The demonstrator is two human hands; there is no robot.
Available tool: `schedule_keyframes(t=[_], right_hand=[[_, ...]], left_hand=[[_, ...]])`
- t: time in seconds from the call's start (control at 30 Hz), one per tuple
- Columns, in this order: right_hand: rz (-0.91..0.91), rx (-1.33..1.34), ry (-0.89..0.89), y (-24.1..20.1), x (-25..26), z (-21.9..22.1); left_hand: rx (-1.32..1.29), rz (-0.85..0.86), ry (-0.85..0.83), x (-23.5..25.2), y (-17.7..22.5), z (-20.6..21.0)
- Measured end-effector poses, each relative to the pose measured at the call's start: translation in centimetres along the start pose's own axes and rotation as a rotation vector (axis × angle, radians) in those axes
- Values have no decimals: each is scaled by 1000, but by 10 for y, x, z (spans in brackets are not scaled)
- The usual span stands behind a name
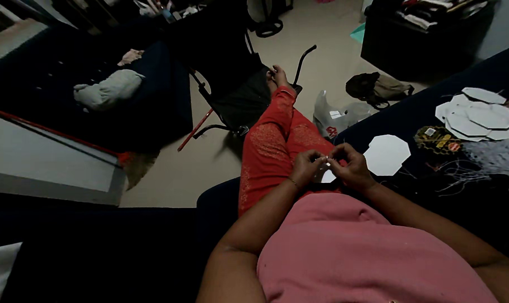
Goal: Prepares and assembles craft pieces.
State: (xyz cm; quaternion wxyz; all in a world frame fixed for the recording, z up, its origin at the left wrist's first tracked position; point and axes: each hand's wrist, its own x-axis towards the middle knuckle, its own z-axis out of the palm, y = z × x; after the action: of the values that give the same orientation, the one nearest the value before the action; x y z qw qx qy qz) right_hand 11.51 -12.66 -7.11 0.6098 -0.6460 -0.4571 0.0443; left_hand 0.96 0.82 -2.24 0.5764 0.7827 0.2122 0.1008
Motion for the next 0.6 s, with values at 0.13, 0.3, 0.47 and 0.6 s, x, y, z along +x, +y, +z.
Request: schedule_keyframes(t=[0.13, 0.3, 0.47, 0.6], right_hand=[[-122, -212, 39, 1, -1, 3], [-212, -380, 20, -1, 0, 5], [-104, -419, -97, -10, 4, 0], [-120, -367, -55, -8, 4, -2]], left_hand=[[36, 11, 24, 1, -2, 2], [293, 56, 36, -3, 6, 4], [575, 308, 57, -8, 3, 11], [591, 483, 82, -5, -5, 12]])
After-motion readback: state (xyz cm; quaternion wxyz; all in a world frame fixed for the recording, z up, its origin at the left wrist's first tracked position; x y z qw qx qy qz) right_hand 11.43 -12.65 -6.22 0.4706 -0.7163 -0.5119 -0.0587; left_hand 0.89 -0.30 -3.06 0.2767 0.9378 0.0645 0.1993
